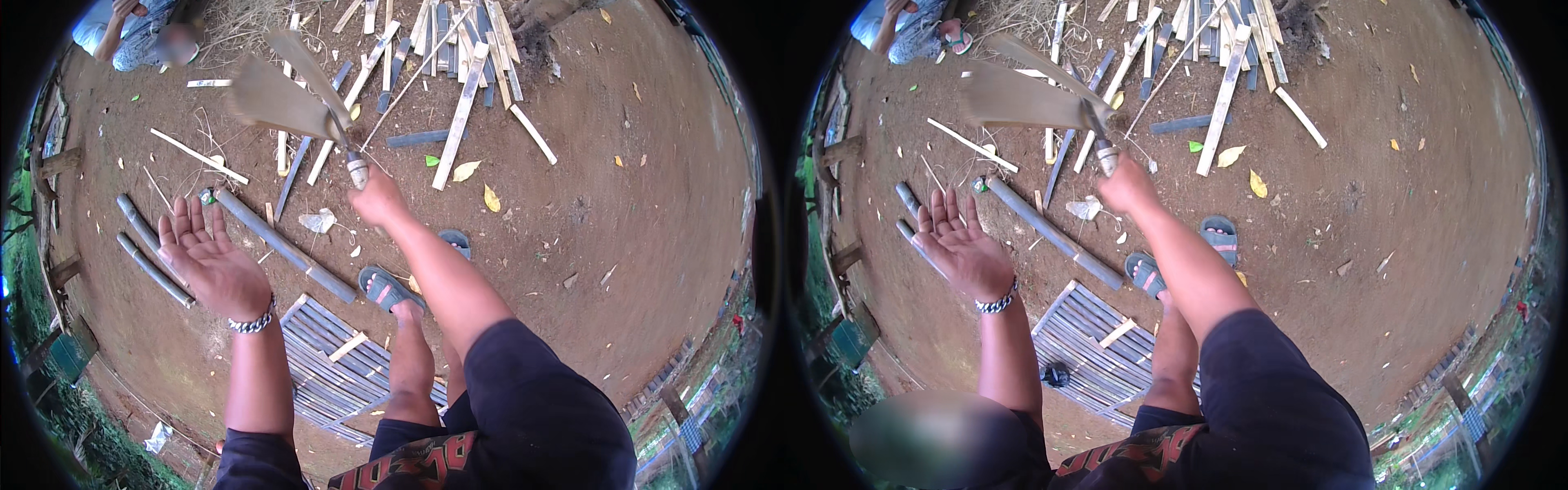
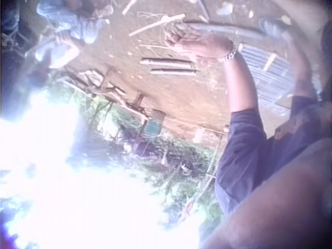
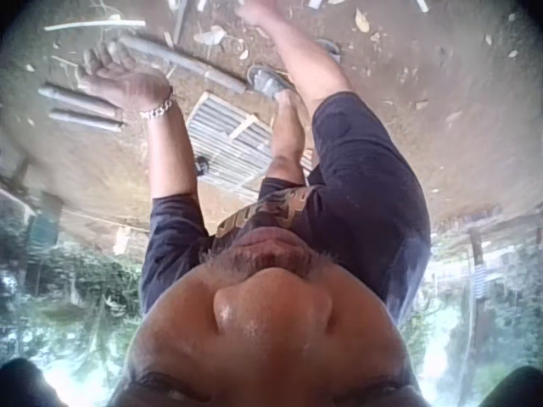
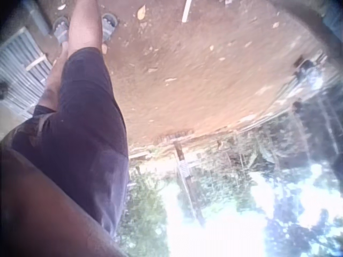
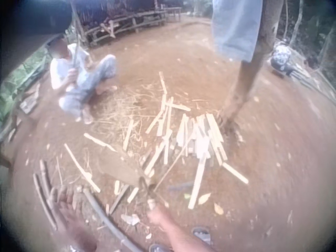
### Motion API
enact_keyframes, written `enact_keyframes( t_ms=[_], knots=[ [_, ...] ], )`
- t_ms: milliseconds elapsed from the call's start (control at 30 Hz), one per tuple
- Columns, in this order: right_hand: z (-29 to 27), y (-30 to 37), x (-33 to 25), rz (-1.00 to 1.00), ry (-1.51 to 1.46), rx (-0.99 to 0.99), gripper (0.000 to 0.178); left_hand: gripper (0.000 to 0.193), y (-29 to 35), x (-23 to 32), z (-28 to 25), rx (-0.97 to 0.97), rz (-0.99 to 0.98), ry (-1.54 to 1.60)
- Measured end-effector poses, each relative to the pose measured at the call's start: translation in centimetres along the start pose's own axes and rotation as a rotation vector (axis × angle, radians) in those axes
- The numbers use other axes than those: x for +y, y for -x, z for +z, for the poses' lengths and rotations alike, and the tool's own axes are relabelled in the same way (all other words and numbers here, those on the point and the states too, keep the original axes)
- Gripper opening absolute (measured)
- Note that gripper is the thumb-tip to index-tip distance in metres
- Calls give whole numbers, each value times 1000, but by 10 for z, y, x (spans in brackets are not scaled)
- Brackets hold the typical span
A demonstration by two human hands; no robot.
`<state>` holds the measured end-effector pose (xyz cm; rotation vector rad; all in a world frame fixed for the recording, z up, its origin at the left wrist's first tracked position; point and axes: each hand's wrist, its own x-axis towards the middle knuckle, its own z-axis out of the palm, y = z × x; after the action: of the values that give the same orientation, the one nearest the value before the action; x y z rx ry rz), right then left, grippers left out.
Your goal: The person sits on the ground and uses a machete and a wooden mallet to split a bamboo pole. They position the machete against the bamboo and strike the handle with the mallet to drive the blade through the material, creating flat strips. The person handles the bamboo and tools with both hands, occasionally adjusting the position of the bamboo or the blade.
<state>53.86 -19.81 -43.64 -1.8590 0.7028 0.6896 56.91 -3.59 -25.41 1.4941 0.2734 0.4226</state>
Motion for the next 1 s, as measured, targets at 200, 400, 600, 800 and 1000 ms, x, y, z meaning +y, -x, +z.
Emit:
enact_keyframes(
  t_ms=[200,400,600,800,1000],
  knots=[
    [-11,-53,-15,27,-44,-18,41,82,-33,-25,15,-358,309,-88],
    [3,-50,2,-81,-31,-70,57,86,-110,-49,91,-583,326,-298],
    [14,-43,8,-72,-143,-64,52,39,-140,-81,129,-628,499,-147],
    [13,-45,10,-60,-135,-51,56,41,-129,-90,143,-407,441,-112],
    [42,-128,77,-180,-76,-5,61,37,-166,-88,157,-336,381,-50]
  ],
)
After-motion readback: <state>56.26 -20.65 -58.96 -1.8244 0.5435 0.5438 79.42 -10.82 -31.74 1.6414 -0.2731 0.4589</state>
